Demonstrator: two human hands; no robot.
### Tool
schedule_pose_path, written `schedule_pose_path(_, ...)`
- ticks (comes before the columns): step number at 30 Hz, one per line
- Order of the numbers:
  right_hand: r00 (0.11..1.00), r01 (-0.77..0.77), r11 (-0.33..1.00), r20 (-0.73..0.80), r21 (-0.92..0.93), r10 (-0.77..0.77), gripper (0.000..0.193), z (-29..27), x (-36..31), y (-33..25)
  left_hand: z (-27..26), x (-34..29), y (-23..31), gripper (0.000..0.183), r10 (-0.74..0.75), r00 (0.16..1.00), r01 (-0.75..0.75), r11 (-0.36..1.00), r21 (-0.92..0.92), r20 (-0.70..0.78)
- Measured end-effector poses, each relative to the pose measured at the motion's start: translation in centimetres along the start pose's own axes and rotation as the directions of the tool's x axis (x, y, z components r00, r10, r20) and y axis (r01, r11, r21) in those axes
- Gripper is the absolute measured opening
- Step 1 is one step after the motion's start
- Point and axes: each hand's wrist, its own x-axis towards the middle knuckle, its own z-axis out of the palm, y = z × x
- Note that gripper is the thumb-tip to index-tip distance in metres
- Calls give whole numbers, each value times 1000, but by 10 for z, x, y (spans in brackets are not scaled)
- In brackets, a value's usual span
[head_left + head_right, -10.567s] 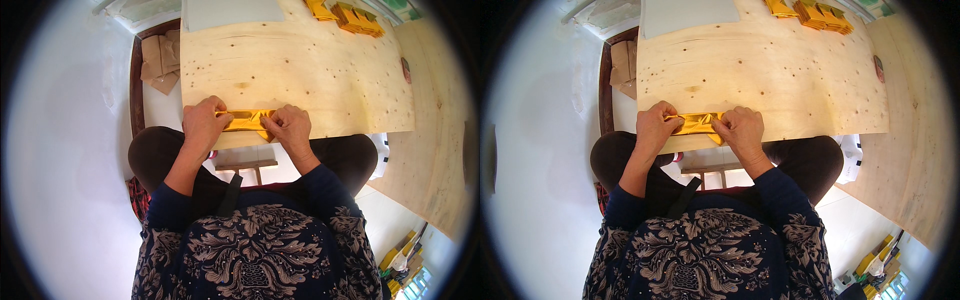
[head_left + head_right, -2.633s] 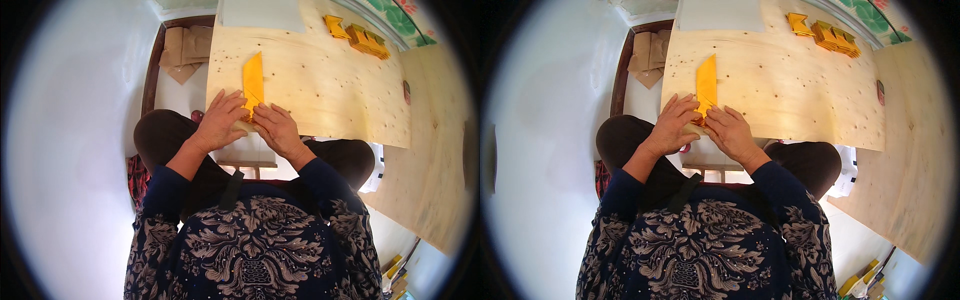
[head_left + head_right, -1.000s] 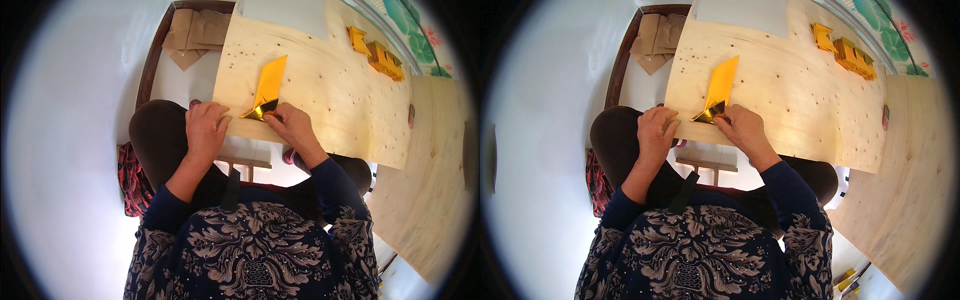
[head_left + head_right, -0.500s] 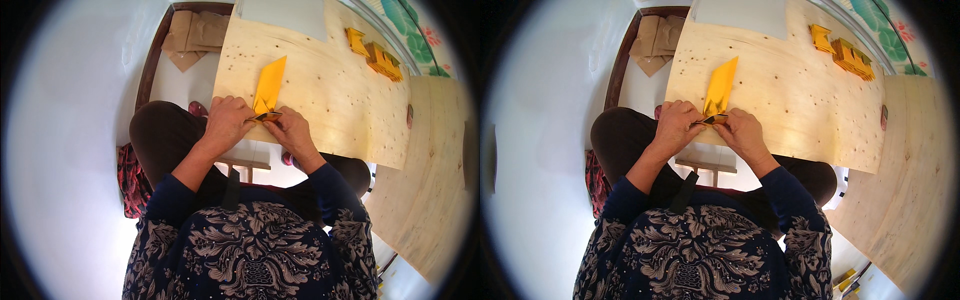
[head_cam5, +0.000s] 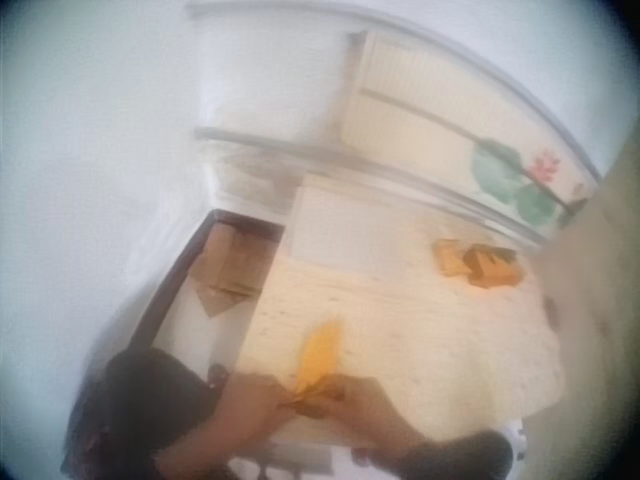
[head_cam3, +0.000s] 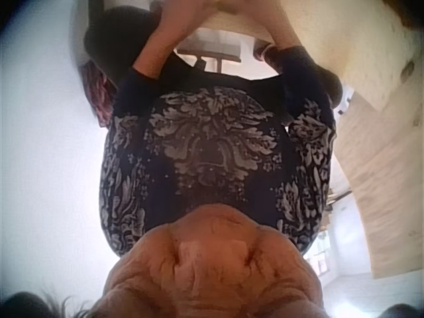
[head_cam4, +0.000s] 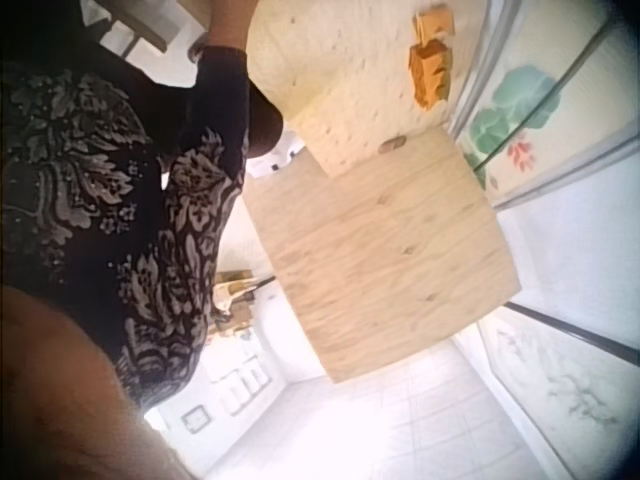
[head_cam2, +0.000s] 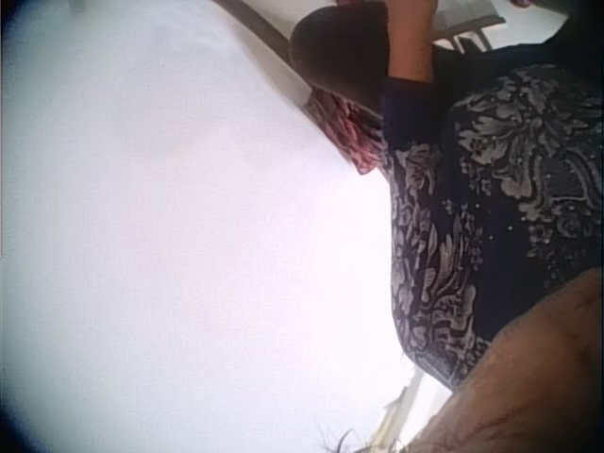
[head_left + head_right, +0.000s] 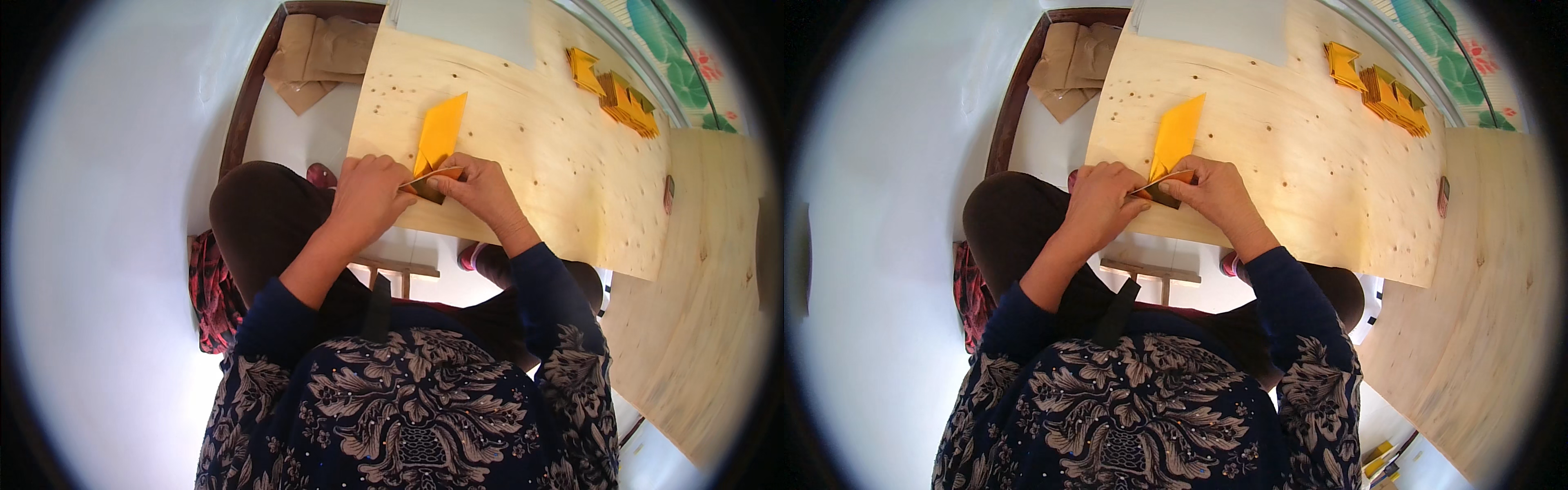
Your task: The person folds a gold-colored sheet of paper by hand on a wooden table, creating a small origami shape. The finished piece is placed with other completed items, and the person begins folding another sheet.
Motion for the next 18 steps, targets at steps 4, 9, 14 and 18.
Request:
schedule_pose_path(4, 999, -15, 998, 31, 62, 13, 20, -1, 9, 3, 6, -41, 12, 35, 209, 936, -214, 977, 14, -284)
schedule_pose_path(9, 1000, -5, 996, 24, 89, 3, 21, 2, 11, 5, 31, -65, 29, 65, 252, 968, -250, 965, 85, -14)
schedule_pose_path(14, 1000, -17, 1000, 17, -13, 18, 24, 3, 10, 3, 40, -57, 32, 67, 245, 969, -247, 965, 92, 39)
schedule_pose_path(18, 1000, -30, 990, -7, -136, 29, 27, 5, 11, -3, 41, -60, 31, 68, 220, 974, -223, 970, 96, 49)
